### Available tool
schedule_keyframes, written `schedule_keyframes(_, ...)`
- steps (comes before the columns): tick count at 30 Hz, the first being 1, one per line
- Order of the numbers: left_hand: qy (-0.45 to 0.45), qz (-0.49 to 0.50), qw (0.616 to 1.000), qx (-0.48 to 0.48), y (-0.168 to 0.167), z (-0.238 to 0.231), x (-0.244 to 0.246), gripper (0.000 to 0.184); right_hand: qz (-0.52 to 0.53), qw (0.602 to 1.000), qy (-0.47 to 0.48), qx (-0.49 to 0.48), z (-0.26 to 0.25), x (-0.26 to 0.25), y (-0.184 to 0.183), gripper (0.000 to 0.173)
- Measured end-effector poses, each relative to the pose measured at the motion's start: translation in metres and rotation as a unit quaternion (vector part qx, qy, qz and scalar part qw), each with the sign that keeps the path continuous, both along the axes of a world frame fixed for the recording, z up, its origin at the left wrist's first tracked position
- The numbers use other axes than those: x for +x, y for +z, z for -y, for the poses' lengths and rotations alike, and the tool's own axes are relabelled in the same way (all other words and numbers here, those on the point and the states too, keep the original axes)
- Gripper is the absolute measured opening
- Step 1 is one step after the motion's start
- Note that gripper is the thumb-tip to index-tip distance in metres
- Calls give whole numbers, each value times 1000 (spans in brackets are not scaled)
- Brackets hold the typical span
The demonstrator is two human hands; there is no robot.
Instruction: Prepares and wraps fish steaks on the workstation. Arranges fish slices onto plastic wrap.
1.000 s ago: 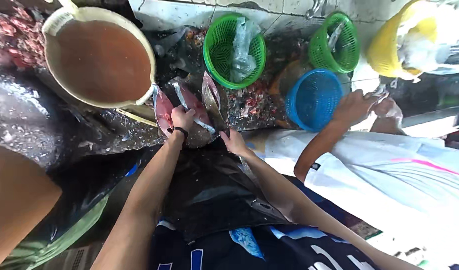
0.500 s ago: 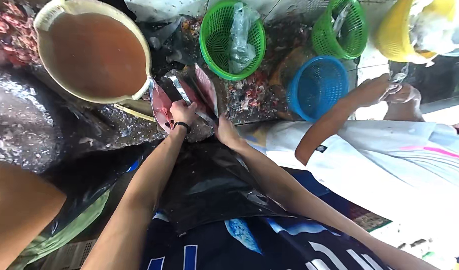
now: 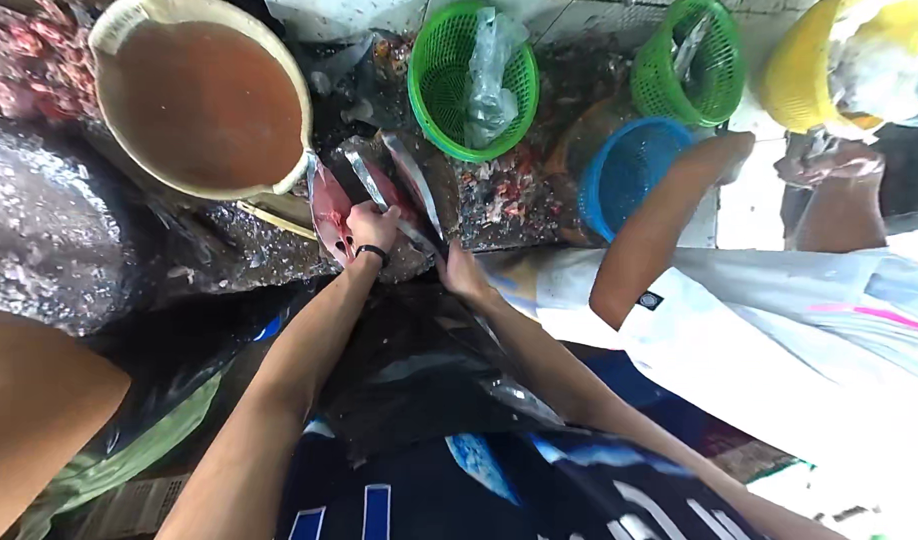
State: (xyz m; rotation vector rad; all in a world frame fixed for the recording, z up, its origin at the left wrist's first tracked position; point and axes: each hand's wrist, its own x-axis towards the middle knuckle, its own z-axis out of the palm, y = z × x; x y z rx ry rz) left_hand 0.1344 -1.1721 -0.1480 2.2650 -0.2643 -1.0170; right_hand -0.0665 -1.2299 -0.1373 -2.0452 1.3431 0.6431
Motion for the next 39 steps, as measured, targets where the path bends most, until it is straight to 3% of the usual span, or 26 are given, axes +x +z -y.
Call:
schedule_keyframes(6, 34, -13, 999, -1, -5, -4, 6, 27, 54, 998, 25, -24, 10, 3, 36, 52)
schedule_keyframes(9, 44, -13, 999, -2, -6, -8, 6, 25, 60, 996, 29, -52, 3, -12, 19, 60)
schedule_keyframes(12, 37, -9, 999, 4, -3, -13, 2, 26, -5, 1000, 22, -5, -2, -19, 1, 56)
schedule_keyframes(16, 28, 5, 1000, 8, 2, -12, 2, 26, 0, 1000, 28, 13, 2, -7, 25, 51)
schedule_keyframes(19, 12, 8, 1000, -2, 1, -21, 2, 28, 59, 997, 28, -32, -8, -14, 32, 52)
schedule_keyframes(21, -4, 1, 1000, -30, 4, -14, -1, 42, 90, 994, 5, -59, -2, -13, 38, 55)
schedule_keyframes(25, -8, 17, 1000, 9, 22, 29, -30, 117, 146, 980, -33, -128, 22, -13, 49, 55)
schedule_keyframes(27, -21, 49, 997, 62, 18, 54, -39, 125, 189, 966, -29, -174, 38, -14, 50, 55)
schedule_keyframes(31, 26, 47, 997, 59, 5, 64, -32, 109, 242, 951, -28, -188, 69, -5, 57, 57)
schedule_keyframes(34, 98, -24, 994, -50, -5, 30, -10, 72, 310, 930, 3, -199, 88, 10, 55, 54)
schedule_keyframes(36, 162, -117, 962, -184, -6, 0, -2, 52, 350, 915, 31, -199, 97, 22, 50, 53)
schedule_keyframes(39, 256, -210, 881, -338, 24, -47, -22, 48, 378, 900, 86, -200, 98, 24, 38, 50)
